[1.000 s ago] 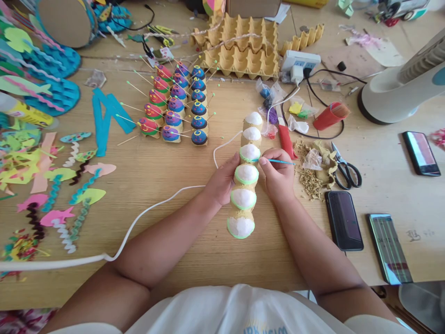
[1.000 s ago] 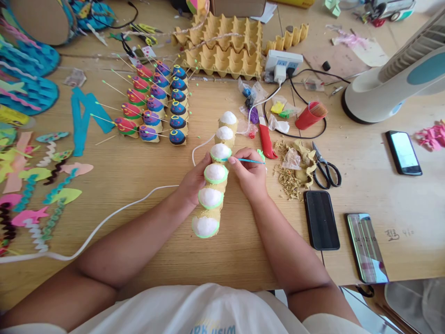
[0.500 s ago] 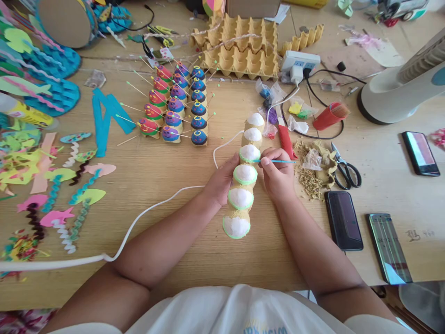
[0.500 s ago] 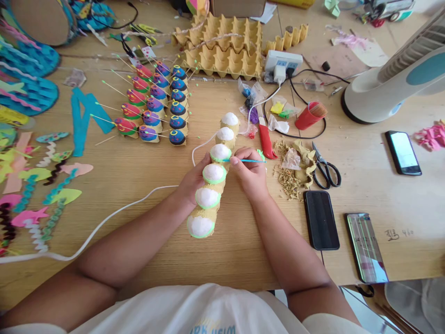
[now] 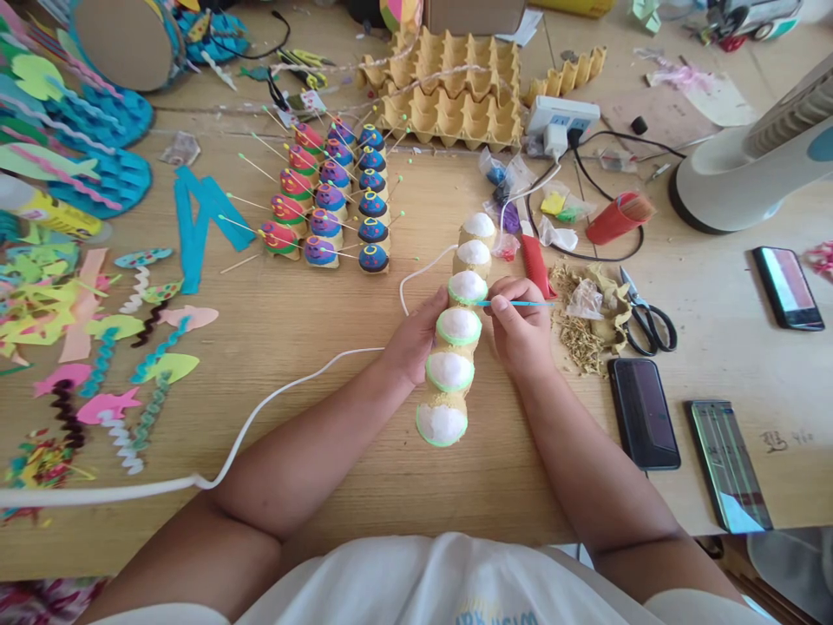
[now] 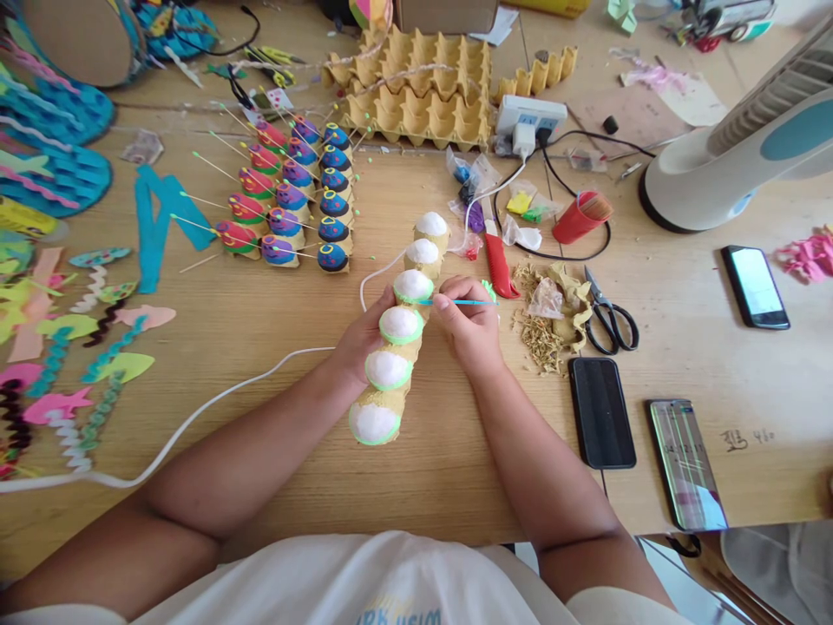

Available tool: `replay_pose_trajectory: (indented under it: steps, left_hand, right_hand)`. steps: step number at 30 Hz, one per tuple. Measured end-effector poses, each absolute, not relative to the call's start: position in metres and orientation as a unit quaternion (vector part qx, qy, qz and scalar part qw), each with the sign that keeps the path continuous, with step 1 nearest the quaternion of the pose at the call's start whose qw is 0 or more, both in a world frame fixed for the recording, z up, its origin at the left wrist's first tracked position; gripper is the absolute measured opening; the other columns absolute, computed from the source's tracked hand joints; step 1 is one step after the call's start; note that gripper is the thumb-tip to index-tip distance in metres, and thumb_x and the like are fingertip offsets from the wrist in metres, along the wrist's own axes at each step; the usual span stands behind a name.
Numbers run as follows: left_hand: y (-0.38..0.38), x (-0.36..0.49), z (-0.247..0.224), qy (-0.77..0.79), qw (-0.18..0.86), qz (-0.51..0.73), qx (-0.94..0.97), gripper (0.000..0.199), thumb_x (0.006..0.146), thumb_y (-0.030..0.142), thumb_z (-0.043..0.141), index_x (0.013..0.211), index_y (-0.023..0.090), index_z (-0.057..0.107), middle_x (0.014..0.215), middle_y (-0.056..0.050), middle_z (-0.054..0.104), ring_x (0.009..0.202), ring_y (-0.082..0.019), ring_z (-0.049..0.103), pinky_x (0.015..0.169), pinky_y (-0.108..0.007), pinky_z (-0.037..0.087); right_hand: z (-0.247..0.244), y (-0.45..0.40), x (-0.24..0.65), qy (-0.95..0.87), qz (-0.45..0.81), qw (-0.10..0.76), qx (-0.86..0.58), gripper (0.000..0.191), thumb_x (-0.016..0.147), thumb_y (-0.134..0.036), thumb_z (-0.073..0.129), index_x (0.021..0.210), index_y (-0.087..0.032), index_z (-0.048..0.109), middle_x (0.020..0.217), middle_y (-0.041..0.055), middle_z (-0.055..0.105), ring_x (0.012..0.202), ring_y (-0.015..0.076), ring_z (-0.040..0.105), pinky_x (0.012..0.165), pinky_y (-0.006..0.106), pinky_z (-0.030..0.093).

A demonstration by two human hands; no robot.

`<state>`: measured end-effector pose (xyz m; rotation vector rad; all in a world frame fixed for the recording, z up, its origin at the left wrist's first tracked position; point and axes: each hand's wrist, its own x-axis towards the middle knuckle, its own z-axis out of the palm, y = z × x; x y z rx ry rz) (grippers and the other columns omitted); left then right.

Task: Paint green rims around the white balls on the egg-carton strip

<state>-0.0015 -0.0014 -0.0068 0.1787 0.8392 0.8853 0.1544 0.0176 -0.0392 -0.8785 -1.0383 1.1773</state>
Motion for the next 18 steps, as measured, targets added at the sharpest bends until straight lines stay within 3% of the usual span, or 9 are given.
replay_pose_trajectory:
  steps: [11, 18]
  left_hand:
    - [-0.004, 0.000, -0.020, 0.384, 0.801, 0.441, 0.130, 0.043, 0.082, 0.069, 0.086, 0.089, 0.029, 0.071, 0.067, 0.000, 0.069, 0.059, -0.020, 0.065, 0.064, -0.036, 0.050]
    - [-0.004, -0.001, -0.023, 0.376, 0.805, 0.438, 0.137, 0.049, 0.080, 0.076, 0.084, 0.087, 0.029, 0.072, 0.064, -0.001, 0.068, 0.061, -0.024, 0.068, 0.064, -0.039, 0.050]
  right_hand:
    - [-0.046, 0.019, 0.155, -0.470, 0.495, 0.620, -0.388, 0.042, 0.080, -0.052, 0.094, 0.078, -0.025, 0.062, 0.078, -0.0034, 0.061, 0.072, 0.0140, 0.054, 0.071, 0.032, 0.045]
    - [-0.041, 0.019, 0.154, -0.461, 0.517, 0.627, -0.358, 0.044, 0.080, -0.053, 0.095, 0.075, -0.025, 0.060, 0.076, -0.0034, 0.060, 0.070, 0.0135, 0.053, 0.069, 0.032, 0.044]
